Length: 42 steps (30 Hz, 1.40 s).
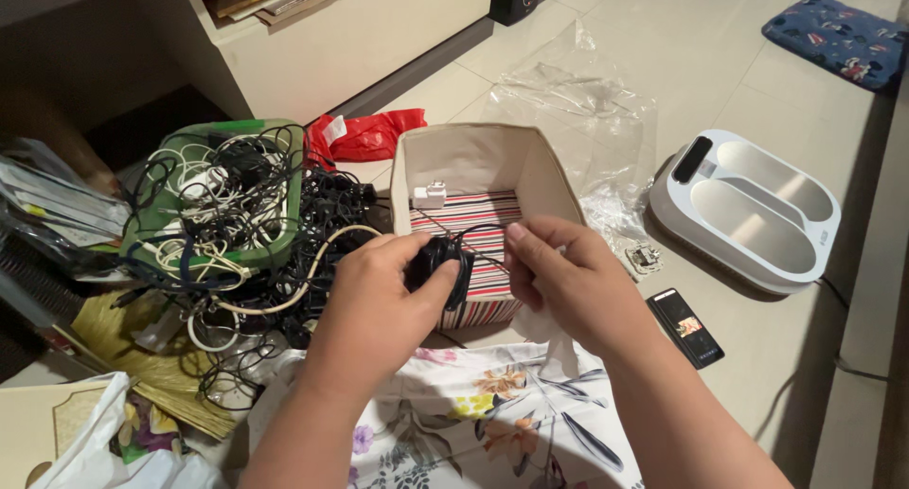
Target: The person sits on the floor and organizes a pile of tangled electronic cables and accessories. They wipe a white power adapter with a tissue, then pick up and examine a black power adapter, placing items into a striped fabric storage box.
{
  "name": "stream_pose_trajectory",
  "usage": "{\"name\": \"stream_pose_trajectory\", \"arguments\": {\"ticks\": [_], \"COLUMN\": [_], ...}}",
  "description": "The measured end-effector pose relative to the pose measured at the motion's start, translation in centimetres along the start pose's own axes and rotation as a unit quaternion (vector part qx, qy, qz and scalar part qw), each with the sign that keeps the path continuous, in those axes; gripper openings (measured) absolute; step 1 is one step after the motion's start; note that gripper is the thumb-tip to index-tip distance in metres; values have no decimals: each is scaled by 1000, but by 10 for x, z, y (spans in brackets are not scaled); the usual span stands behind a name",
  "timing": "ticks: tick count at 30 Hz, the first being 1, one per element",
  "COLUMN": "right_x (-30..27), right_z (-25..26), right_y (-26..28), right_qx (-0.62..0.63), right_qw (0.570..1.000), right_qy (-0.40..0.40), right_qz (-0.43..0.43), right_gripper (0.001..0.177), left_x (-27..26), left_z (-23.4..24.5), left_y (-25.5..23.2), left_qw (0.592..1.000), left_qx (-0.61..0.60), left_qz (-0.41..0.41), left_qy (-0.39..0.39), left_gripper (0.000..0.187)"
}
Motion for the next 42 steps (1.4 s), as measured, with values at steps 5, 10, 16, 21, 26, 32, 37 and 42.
{"name": "stream_pose_trajectory", "arguments": {"ticks": [5,10,16,21,26,32,37,42], "right_x": [-10,-19,-19,4,12,8,-4,-17], "right_z": [-3,-26,-67,-63,-50,-30,-47,-51], "right_y": [11,9,-4,-16,15,44,69,84], "right_qx": [42,-126,-209,-341,-456,-561,-529,-506], "right_qw": [998,988,931,876,829,804,750,725], "right_qy": [4,83,293,327,237,6,-44,-90], "right_qz": [46,8,58,104,222,198,395,458], "right_gripper": [33,27,28,21,16,17,17,18], "left_x": [-6,-2,7,-3,-20,-17,-27,-13], "left_z": [3,8,6,-4,-22,-19,-48,-30], "left_y": [-21,-16,24,37,31,20,25,17], "left_qw": [994,995,925,898,914,949,894,951], "left_qx": [4,26,-377,-389,-221,57,-75,38], "left_qz": [-104,-78,19,97,100,58,116,27], "left_qy": [-39,-58,-31,181,325,304,427,304], "left_gripper": [35,28,23,23,22,24,26,29]}}
Point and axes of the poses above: each hand's wrist, its own x-axis towards the middle knuckle, its own z-axis out of the back of the hand, y = z × x, the point moved 8 cm from there along x, towards the middle knuckle, and after that the axes turned 8 degrees about y, right-handed, at the moved point
